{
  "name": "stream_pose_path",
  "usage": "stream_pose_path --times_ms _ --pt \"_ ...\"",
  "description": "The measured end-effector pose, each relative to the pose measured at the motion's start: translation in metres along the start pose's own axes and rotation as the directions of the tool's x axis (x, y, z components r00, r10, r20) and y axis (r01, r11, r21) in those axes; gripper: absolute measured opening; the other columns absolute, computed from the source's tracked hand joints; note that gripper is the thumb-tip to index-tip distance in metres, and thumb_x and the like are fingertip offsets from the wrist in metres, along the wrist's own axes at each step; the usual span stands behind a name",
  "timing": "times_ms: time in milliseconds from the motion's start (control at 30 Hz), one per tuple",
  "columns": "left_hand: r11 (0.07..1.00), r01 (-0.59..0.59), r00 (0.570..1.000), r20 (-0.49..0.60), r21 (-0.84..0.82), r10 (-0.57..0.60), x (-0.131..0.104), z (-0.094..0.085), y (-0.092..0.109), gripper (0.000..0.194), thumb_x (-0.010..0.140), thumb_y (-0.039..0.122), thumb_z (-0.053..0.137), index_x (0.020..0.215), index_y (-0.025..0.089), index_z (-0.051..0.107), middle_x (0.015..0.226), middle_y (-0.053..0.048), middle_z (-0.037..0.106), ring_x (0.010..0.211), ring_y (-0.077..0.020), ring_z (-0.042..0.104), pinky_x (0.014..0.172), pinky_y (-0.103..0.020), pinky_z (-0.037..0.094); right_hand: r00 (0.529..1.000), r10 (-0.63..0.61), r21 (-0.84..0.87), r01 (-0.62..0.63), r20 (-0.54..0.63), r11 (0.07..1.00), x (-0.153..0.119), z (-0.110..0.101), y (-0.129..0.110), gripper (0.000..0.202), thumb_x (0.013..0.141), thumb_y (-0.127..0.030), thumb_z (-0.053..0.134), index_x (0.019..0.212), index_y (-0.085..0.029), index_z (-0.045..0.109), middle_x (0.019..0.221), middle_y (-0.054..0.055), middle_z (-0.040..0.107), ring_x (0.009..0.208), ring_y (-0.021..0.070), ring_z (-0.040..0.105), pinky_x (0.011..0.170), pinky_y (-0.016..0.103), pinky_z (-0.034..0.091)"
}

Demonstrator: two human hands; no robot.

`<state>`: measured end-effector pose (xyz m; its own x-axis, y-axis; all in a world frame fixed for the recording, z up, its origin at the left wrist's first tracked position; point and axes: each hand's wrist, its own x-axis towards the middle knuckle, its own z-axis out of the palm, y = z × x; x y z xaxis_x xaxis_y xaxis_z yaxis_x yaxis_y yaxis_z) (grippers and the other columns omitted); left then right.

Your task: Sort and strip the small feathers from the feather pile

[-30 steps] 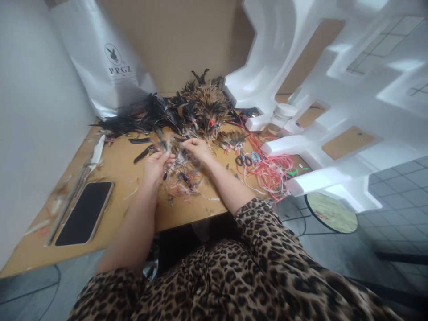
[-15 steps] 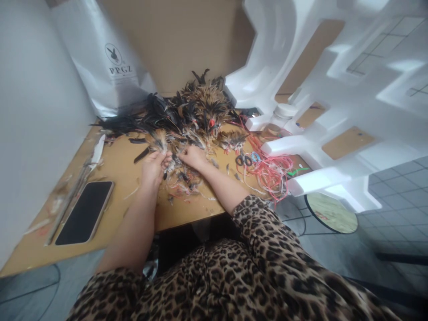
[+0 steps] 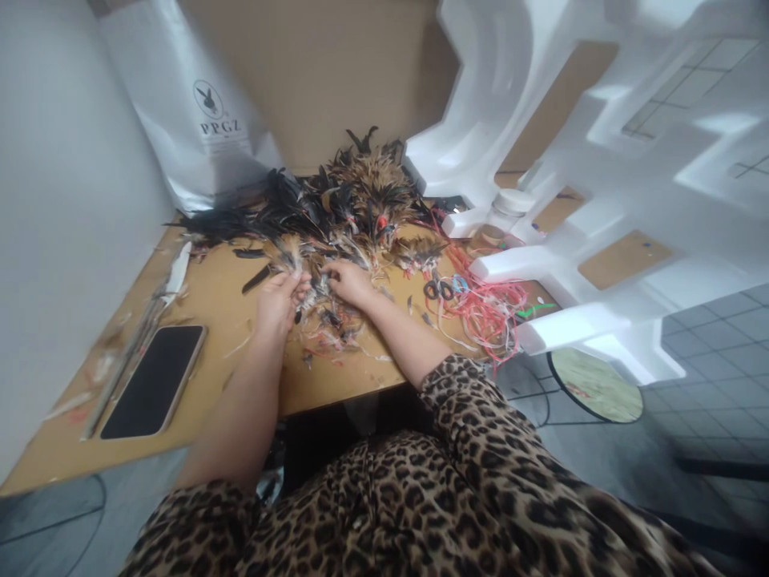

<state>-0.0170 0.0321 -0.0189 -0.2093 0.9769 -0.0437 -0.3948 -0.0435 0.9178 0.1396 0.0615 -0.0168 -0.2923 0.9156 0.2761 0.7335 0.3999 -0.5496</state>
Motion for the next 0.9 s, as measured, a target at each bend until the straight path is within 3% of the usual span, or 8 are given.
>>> stream_pose_path --times_ms 67,167,333,533,767,900 --pt "1.000 -0.001 1.000 -0.003 0.003 0.001 0.000 0.000 0.000 0.013 0.066 0.022 0.070 0.068 0.011 0.063 0.067 -0.005 0.067 0.050 -0.0049 0.056 0.044 -0.012 0.040 0.998 -0.065 -0.073 0.066 0.012 0.995 -0.001 0.002 -0.002 0.032 0.075 -0.020 0.046 0.101 -0.024 0.064 0.101 0.003 0.061 0.089 0.0171 0.057 0.075 0.027 0.042" --pt "1.000 -0.004 1.000 -0.007 0.001 0.004 0.000 0.000 0.000 0.013 0.066 0.023 0.070 0.068 0.011 0.063 0.067 -0.005 0.067 0.050 -0.0052 0.056 0.043 -0.013 0.039 0.998 -0.069 -0.099 0.069 0.004 0.993 0.001 0.001 0.000 0.029 0.078 -0.021 0.043 0.095 -0.023 0.067 0.100 0.004 0.062 0.090 0.0180 0.057 0.077 0.028 0.043" --pt "1.000 0.005 1.000 0.005 0.005 -0.005 0.000 0.000 0.000 0.014 0.067 0.023 0.070 0.070 0.011 0.063 0.070 -0.006 0.067 0.051 -0.0053 0.057 0.044 -0.013 0.039 0.994 -0.030 0.052 0.035 -0.101 0.998 0.006 -0.004 0.012 0.031 0.076 -0.013 0.041 0.090 -0.020 0.068 0.097 0.002 0.066 0.094 0.0151 0.058 0.087 0.026 0.041" --pt "1.000 0.011 1.000 0.009 0.007 -0.011 0.000 -0.001 0.000 0.014 0.066 0.023 0.070 0.070 0.011 0.063 0.069 -0.005 0.067 0.050 -0.0052 0.057 0.043 -0.013 0.039 0.976 0.138 0.212 -0.101 -0.167 0.972 0.009 -0.005 0.019 0.028 0.076 -0.018 0.043 0.093 -0.017 0.065 0.085 0.000 0.068 0.079 0.0117 0.060 0.078 0.023 0.043" --pt "1.000 0.020 1.000 0.013 0.016 -0.020 -0.001 0.000 -0.002 0.014 0.066 0.023 0.070 0.070 0.011 0.063 0.070 -0.005 0.068 0.051 -0.0054 0.058 0.044 -0.012 0.039 0.971 0.237 -0.105 -0.235 0.011 0.966 0.002 -0.012 0.007 0.031 0.074 -0.045 0.051 0.078 -0.020 0.068 0.081 0.005 0.069 0.078 0.0171 0.061 0.072 0.027 0.044" --pt "0.999 0.022 0.999 0.023 0.027 -0.023 -0.001 0.000 -0.002 0.014 0.067 0.023 0.069 0.071 0.011 0.063 0.071 -0.006 0.068 0.052 -0.0051 0.057 0.045 -0.013 0.039 0.974 0.221 -0.224 -0.203 0.054 0.953 -0.001 -0.008 -0.004 0.023 0.072 -0.037 0.052 0.077 -0.022 0.067 0.084 0.006 0.069 0.080 0.0198 0.062 0.070 0.028 0.044"
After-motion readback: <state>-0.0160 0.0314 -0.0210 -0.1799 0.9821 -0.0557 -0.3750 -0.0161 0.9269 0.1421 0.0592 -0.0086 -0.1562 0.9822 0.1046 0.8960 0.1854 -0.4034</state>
